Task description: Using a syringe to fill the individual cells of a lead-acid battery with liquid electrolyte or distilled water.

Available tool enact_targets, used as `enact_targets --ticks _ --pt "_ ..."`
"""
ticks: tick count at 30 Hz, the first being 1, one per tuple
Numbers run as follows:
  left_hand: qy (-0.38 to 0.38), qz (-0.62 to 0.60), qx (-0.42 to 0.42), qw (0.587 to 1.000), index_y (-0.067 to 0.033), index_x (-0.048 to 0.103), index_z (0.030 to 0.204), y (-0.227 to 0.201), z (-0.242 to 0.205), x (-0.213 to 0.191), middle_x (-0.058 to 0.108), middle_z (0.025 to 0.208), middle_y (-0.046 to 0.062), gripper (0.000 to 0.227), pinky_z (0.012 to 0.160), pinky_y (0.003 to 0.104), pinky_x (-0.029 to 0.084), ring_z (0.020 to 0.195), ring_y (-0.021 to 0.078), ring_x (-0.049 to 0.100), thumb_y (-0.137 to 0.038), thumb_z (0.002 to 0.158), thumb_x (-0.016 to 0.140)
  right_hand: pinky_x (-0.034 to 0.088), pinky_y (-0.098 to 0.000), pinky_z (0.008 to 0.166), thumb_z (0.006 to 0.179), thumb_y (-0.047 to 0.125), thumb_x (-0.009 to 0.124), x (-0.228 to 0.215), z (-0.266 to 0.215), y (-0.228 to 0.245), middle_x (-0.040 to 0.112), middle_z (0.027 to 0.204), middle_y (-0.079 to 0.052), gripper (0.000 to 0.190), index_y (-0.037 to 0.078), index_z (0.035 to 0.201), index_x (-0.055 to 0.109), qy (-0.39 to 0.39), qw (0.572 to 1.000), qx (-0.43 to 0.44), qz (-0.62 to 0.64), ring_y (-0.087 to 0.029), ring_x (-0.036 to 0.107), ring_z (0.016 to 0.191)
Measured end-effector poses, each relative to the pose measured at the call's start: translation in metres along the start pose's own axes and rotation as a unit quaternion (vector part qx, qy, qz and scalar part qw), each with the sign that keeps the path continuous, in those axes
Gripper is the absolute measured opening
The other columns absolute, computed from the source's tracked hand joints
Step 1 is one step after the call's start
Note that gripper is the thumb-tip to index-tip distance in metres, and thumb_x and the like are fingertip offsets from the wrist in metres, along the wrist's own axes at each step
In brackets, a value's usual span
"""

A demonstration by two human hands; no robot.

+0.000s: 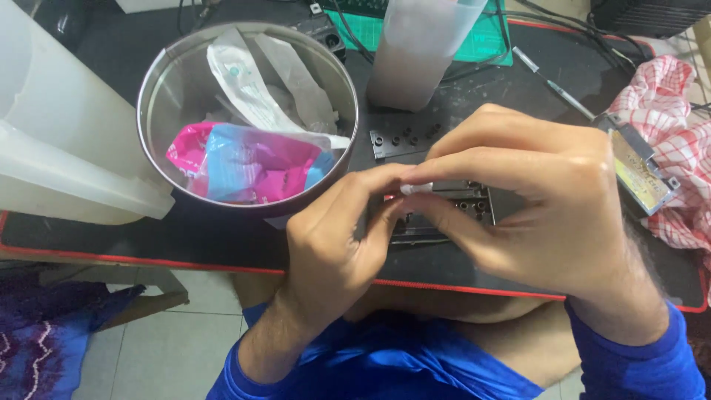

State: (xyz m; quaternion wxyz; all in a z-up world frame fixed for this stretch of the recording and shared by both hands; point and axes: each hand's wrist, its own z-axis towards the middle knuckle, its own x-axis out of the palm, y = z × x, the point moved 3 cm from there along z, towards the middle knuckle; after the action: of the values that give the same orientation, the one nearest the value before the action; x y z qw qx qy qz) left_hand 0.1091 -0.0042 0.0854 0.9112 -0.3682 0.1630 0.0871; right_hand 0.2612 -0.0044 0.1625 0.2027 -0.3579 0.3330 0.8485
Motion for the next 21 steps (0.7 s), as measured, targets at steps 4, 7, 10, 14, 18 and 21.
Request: enact_targets --ticks 4,7,10,14,18,21 --pt "0.009 -0.037 0.0 0.999 0.002 0.063 0.12 0.007 -0.004 0.011 0.072 0.111 0.016 0.017 0.092 0.035 0.057 0.099 0.0295 0.072 -0.004 0.107 0.055 0.052 -0.0276 0.073 0.097 0.008 0.074 -0.004 0.003 -0.002 0.069 0.095 -0.008 0.009 0.009 0.104 0.079 0.034 0.999 0.009 -0.016 -0.018 0.066 0.08" --pt "-0.022 -0.024 0.009 0.999 0.0054 0.065 0.113 0.009 -0.007 0.015 0.072 0.104 0.017 0.014 0.103 0.041 0.06 0.093 0.0314 0.072 0.004 0.103 0.056 0.052 -0.0286 0.072 0.097 0.006 0.072 -0.005 0.003 -0.007 0.065 0.096 -0.008 0.009 0.01 0.104 0.076 0.064 0.998 0.019 -0.009 -0.019 0.065 0.08" --pt "-0.011 -0.02 -0.004 1.0 0.0075 0.064 0.118 0.011 -0.01 0.019 0.071 0.123 0.022 0.022 0.114 0.053 0.058 0.118 0.0348 0.072 -0.003 0.106 0.049 0.055 -0.0299 0.078 0.098 0.003 0.066 -0.002 0.001 -0.009 0.069 0.101 -0.01 0.013 0.006 0.109 0.072 0.078 0.997 0.014 0.013 -0.02 0.069 0.087" --pt "-0.031 -0.058 -0.007 0.998 0.0054 0.065 0.106 0.015 -0.012 0.021 0.07 0.103 0.015 0.012 0.105 0.046 0.06 0.096 0.0297 0.072 0.0 0.103 0.055 0.05 -0.0337 0.078 0.099 -0.007 0.053 0.004 0.0 -0.004 0.061 0.098 -0.011 0.021 0.005 0.103 0.069 0.054 0.998 -0.016 -0.003 -0.025 0.059 0.088" --pt "-0.061 -0.035 0.006 0.998 0.0049 0.067 0.107 0.018 -0.018 0.026 0.07 0.1 0.013 0.018 0.104 0.046 0.063 0.09 0.0281 0.071 -0.007 0.105 0.054 0.046 -0.0369 0.077 0.083 -0.028 0.047 -0.003 0.0 0.004 0.058 0.098 -0.017 0.032 -0.002 0.091 0.064 0.007 1.0 -0.023 0.001 -0.031 0.054 0.087" --pt "-0.065 -0.028 0.01 0.997 0.0032 0.067 0.111 0.021 -0.02 0.025 0.072 0.098 0.013 0.012 0.105 0.043 0.062 0.089 0.0296 0.073 -0.002 0.102 0.061 0.045 -0.0367 0.078 0.093 -0.025 0.051 -0.007 0.003 0.009 0.061 0.097 -0.017 0.026 -0.001 0.09 0.063 0.0 0.999 -0.039 -0.019 -0.03 0.053 0.083"
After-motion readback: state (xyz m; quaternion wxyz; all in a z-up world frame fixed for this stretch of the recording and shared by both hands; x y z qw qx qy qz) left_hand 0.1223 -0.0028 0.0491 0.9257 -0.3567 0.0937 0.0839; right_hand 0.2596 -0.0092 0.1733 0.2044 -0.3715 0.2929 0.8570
